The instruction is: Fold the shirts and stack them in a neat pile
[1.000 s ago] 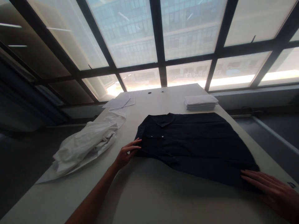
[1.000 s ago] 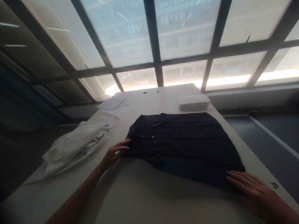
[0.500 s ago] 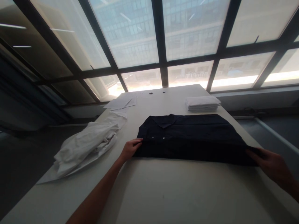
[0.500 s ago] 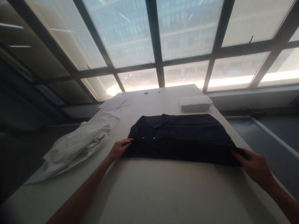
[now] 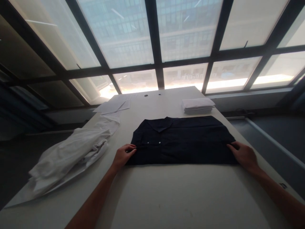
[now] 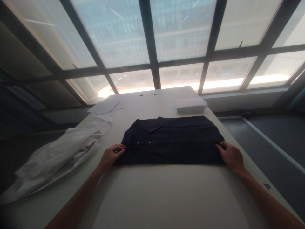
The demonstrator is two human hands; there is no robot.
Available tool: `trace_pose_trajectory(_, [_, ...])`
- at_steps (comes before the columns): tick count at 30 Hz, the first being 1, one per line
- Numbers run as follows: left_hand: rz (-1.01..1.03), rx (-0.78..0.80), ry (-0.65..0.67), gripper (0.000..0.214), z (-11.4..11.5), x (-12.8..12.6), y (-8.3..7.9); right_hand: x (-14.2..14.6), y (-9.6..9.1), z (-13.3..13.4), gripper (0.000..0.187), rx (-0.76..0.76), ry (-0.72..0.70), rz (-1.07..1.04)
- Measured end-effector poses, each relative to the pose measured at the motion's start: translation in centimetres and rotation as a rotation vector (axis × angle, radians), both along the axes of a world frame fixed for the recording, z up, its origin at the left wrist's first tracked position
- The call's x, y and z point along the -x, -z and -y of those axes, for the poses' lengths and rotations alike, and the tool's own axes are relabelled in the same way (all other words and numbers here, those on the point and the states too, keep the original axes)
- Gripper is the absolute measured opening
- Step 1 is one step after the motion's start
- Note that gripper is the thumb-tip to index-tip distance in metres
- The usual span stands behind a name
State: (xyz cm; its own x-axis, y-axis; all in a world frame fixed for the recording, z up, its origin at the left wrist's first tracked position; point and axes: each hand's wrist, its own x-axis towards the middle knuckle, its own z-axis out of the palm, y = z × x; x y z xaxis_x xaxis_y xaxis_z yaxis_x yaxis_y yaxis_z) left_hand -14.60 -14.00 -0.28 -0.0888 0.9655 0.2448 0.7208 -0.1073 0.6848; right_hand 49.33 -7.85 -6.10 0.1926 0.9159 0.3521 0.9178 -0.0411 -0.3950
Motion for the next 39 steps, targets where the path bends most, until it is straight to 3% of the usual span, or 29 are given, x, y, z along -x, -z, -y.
trace_pose_trajectory(3, [-0.049, -0.051, -0.005, 0.030, 0.0, 0.0, 0.0, 1.3, -1.4, 0.9, 0.039, -0.067, 0.007, 0.146])
trace_pose_trajectory(6, [-0.248, -0.188, 0.003, 0.039, -0.1, -1.5, -0.5, 4.2, -3.2, 1.9, 0.038, -0.173, -0.013, 0.217])
trace_pose_trajectory(9, [-0.414, -0.258, 0.116, 0.043, -0.6, -5.4, -1.0, 9.6, -4.8, 3.2, 0.038, -0.212, -0.215, 0.132])
trace_pose_trajectory(15, [-0.615, -0.140, 0.484, 0.053, -2.4, -15.8, 0.7, 22.4, -5.4, 5.0, 0.052, -0.002, -0.593, 0.126])
trace_pose_trajectory(19, [-0.701, -0.114, 0.561, 0.057, -3.0, -18.6, 2.3, 25.7, -4.3, 4.7, 0.062, 0.137, -0.689, 0.181])
trace_pose_trajectory(24, [-0.735, -0.113, 0.559, 0.059, -2.8, -18.4, 2.7, 22.9, -3.5, 3.9, 0.065, 0.236, -0.634, 0.182])
trace_pose_trajectory(29, [-0.708, -0.117, 0.554, 0.060, -2.6, -18.5, 2.6, 17.2, -3.2, 3.3, 0.065, 0.254, -0.527, 0.215])
trace_pose_trajectory(35, [-0.723, -0.075, 0.556, 0.059, -2.5, -18.7, 2.4, 9.7, -1.7, 3.0, 0.062, 0.236, -0.281, 0.318])
trace_pose_trajectory(39, [-0.718, -0.054, 0.547, 0.061, -2.3, -18.9, 2.0, 6.4, -0.9, 3.0, 0.066, 0.229, -0.166, 0.344])
